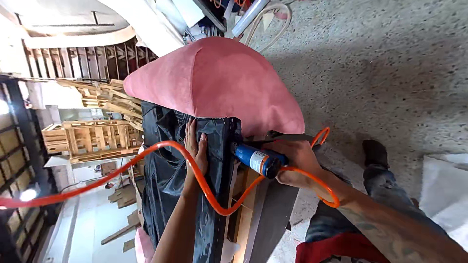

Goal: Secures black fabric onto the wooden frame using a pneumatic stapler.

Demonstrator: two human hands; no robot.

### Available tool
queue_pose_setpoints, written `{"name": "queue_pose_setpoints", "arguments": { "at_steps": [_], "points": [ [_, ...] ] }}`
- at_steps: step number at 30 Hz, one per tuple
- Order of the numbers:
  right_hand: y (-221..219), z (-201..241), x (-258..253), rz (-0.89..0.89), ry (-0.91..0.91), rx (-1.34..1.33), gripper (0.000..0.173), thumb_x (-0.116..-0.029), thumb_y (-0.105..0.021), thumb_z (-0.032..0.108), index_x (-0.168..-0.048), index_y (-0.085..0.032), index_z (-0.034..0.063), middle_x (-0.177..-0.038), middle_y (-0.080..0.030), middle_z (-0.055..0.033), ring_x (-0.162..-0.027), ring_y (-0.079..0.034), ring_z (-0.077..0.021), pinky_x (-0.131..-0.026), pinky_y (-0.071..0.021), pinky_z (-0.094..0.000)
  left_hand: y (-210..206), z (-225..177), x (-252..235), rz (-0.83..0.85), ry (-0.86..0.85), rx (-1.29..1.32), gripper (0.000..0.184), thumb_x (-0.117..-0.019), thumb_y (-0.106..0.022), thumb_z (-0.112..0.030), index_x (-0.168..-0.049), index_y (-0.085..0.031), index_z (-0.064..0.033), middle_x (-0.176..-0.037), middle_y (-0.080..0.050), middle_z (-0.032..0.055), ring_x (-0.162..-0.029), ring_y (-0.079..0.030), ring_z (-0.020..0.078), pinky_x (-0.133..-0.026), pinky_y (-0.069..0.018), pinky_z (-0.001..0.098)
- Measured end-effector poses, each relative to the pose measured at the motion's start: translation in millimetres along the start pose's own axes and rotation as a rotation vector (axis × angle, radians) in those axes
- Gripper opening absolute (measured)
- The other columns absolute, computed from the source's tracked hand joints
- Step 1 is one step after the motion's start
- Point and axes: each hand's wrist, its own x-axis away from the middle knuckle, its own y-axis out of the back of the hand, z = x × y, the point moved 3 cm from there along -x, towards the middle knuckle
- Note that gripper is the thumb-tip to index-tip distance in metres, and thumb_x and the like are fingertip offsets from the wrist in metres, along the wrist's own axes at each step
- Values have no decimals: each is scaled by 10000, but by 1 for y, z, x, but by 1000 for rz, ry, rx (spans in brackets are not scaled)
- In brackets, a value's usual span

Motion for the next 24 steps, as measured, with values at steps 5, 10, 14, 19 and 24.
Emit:
{"name": "queue_pose_setpoints", "arguments": {
  "at_steps": [5,10,14,19,24],
  "points": [
    [-3,-6,7,15,-19,6,395,-730,-729,340,-1079,-781,163,-875,-758,-25,-732,-725,-199,-571,-561,-459,0,-2,0,0,19,-9,645,-1077,-298,-532,-1627,-312,-194,-1709,-235,-12,-1586,-161,172,-1299,-124,510],
    [-2,-1,5,16,16,10,435,-784,-688,470,-1074,-765,155,-859,-741,-7,-728,-705,-160,-581,-555,-420,-1,-2,0,-16,19,-22,649,-1077,-298,-549,-1626,-318,-204,-1706,-244,-26,-1586,-161,164,-1299,-119,513],
    [2,3,2,11,27,63,385,-708,-706,290,-1057,-781,147,-861,-748,-31,-724,-717,-203,-570,-554,-448,0,-6,0,-20,13,-29,640,-1078,-304,-541,-1622,-327,-205,-1704,-250,-37,-1583,-168,152,-1297,-123,508],
    [3,9,-1,32,-49,71,357,-713,-713,314,-1026,-778,156,-866,-750,-9,-759,-723,-185,-602,-567,-461,-1,-2,0,-58,1,10,637,-1077,-349,-527,-1618,-331,-191,-1693,-278,-26,-1572,-206,152,-1295,-148,489],
    [32,17,36,220,-277,125,340,-863,-635,474,-1094,-742,249,-856,-727,26,-777,-714,-168,-647,-593,-482,6,-29,28,-373,113,-153,313,-1042,-601,-310,-1271,-692,-117,-1253,-689,103,-1163,-656,268,-992,-544,514]
  ]
}}
